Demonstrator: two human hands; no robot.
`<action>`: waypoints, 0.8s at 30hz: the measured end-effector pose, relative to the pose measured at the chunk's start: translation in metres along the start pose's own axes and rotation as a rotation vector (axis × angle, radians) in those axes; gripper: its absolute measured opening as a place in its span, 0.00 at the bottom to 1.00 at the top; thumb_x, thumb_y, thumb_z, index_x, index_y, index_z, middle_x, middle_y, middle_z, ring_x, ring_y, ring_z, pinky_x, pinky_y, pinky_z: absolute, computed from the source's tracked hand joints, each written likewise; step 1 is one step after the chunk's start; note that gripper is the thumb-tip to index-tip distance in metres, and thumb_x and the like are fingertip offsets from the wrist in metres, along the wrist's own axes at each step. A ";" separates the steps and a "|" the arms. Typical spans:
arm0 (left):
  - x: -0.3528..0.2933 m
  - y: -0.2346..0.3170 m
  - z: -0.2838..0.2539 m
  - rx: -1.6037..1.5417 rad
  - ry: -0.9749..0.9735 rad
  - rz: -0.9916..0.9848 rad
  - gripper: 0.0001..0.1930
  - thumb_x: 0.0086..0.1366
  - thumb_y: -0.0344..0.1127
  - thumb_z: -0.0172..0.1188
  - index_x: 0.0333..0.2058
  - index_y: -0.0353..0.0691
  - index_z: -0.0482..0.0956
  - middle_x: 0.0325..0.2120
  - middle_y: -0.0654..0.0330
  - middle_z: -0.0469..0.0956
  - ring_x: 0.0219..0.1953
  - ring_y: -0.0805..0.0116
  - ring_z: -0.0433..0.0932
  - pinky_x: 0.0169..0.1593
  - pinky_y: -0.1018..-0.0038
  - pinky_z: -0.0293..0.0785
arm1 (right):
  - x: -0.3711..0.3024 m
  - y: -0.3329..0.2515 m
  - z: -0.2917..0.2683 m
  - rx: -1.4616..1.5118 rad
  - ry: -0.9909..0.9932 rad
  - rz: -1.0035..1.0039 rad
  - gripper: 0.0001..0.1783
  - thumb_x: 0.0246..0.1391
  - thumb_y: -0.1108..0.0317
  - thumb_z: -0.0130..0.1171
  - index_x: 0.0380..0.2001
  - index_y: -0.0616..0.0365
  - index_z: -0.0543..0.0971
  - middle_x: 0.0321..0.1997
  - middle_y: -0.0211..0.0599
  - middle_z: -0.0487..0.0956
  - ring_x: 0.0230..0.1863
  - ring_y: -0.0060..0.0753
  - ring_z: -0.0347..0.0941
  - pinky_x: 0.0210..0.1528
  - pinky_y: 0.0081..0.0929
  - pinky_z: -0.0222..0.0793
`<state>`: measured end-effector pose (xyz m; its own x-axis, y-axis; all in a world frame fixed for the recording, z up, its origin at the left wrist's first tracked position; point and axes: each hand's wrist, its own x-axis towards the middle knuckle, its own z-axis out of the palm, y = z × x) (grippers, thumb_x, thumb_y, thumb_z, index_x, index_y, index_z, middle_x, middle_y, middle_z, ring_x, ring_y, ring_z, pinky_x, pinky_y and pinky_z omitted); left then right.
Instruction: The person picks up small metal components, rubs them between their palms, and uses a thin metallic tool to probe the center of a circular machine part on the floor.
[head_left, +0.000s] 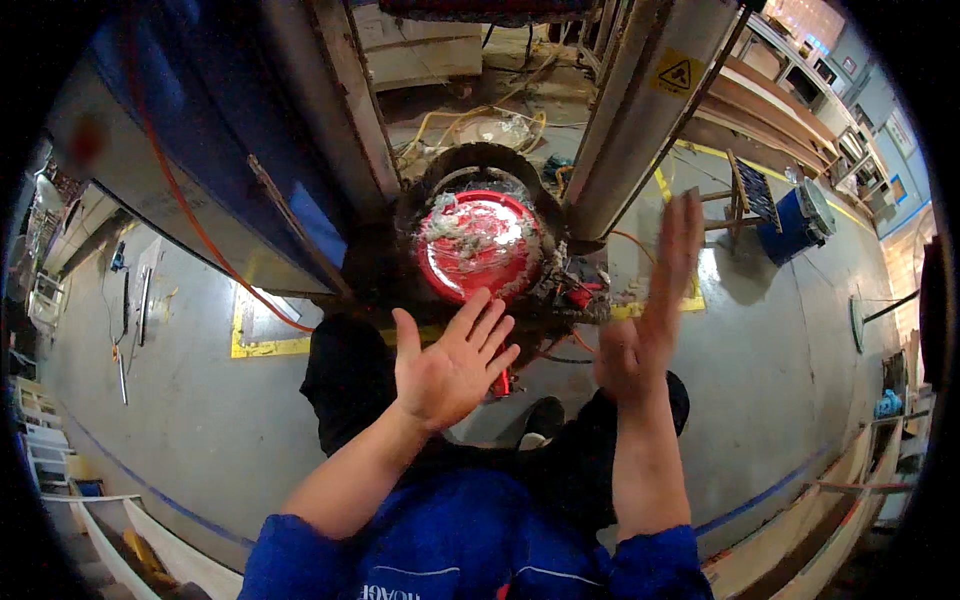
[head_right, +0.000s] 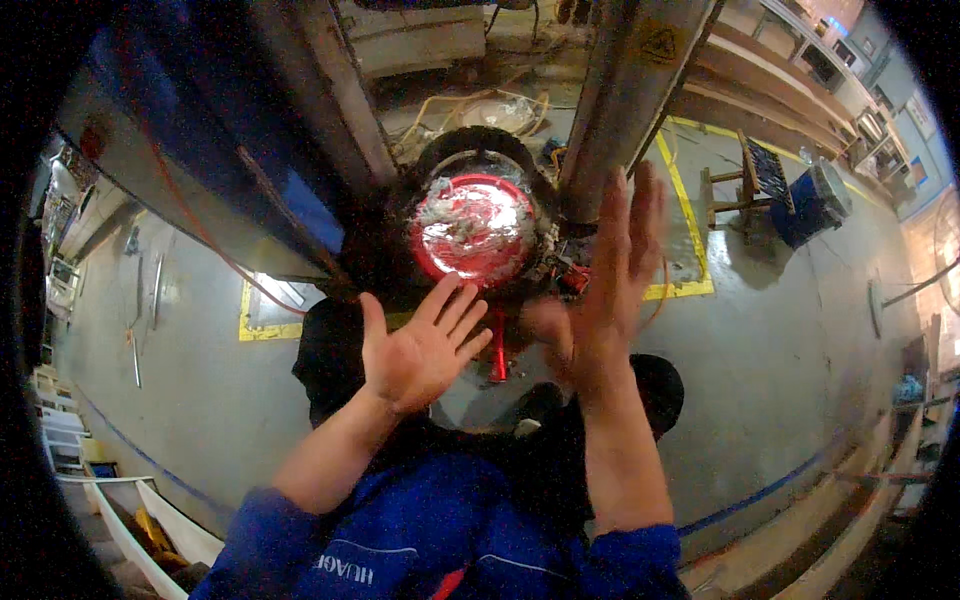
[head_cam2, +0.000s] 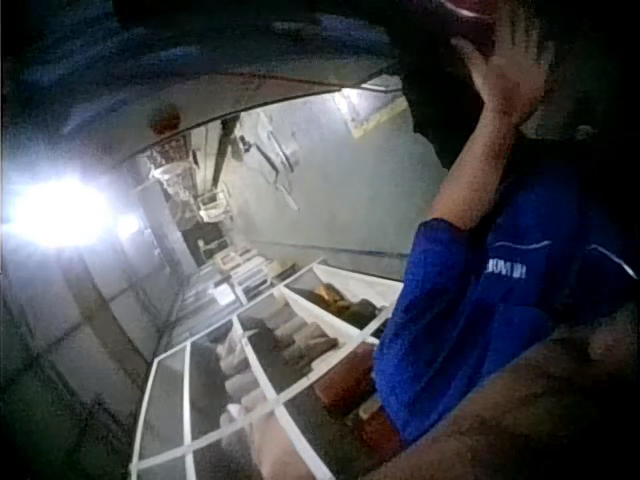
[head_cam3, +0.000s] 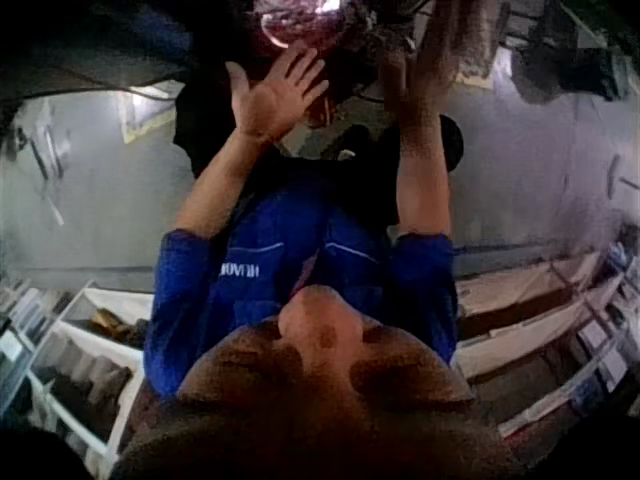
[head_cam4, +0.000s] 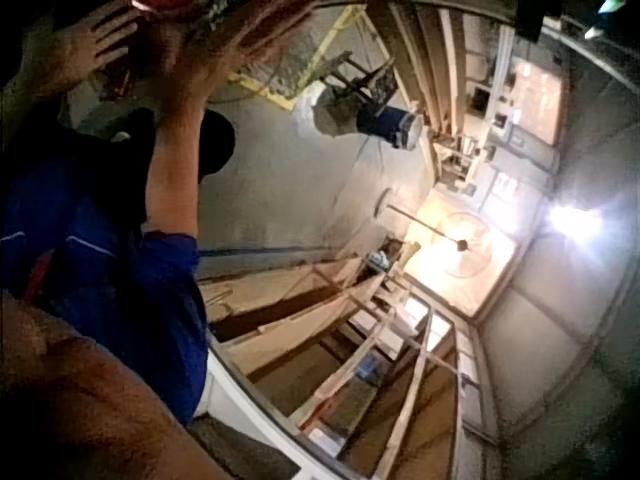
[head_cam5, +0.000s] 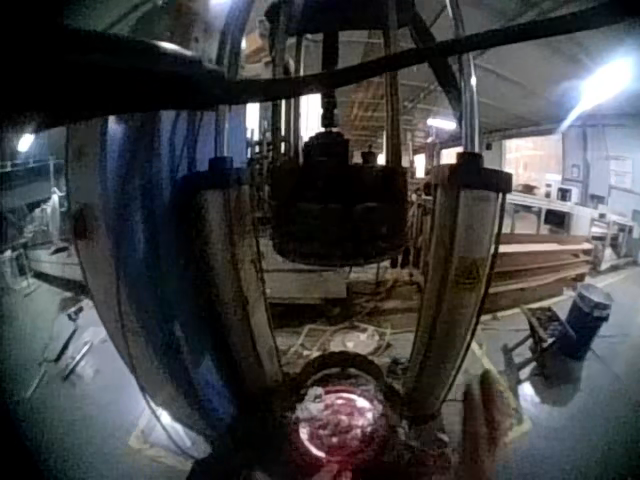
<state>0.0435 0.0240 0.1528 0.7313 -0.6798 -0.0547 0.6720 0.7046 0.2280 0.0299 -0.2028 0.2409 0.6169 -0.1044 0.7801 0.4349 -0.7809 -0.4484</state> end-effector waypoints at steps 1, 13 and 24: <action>0.001 0.001 -0.008 0.056 0.021 0.018 0.61 0.58 0.87 0.31 0.76 0.44 0.43 0.78 0.55 0.38 0.78 0.55 0.36 0.77 0.57 0.32 | -0.002 -0.020 -0.002 0.039 0.003 -0.080 0.52 0.65 0.32 0.45 0.75 0.63 0.51 0.78 0.62 0.49 0.79 0.59 0.44 0.78 0.50 0.38; 0.006 -0.011 0.033 1.356 -0.315 0.818 0.51 0.65 0.77 0.42 0.74 0.41 0.53 0.75 0.49 0.50 0.77 0.51 0.45 0.77 0.53 0.35 | -0.114 0.022 0.086 1.367 -0.271 1.208 0.53 0.64 0.24 0.33 0.76 0.56 0.52 0.78 0.45 0.57 0.76 0.46 0.54 0.76 0.42 0.49; -0.018 0.047 -0.094 1.886 0.579 0.345 0.11 0.67 0.37 0.61 0.41 0.36 0.84 0.36 0.50 0.85 0.41 0.54 0.84 0.45 0.64 0.78 | -0.028 -0.159 -0.033 2.140 -0.743 0.505 0.61 0.56 0.21 0.41 0.77 0.56 0.46 0.82 0.46 0.46 0.79 0.52 0.46 0.77 0.51 0.39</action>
<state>0.0726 0.0881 0.0733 0.9823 -0.1814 0.0466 -0.1415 -0.5559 0.8191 -0.0777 -0.0965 0.3048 0.6898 0.5370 0.4855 -0.2599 0.8096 -0.5263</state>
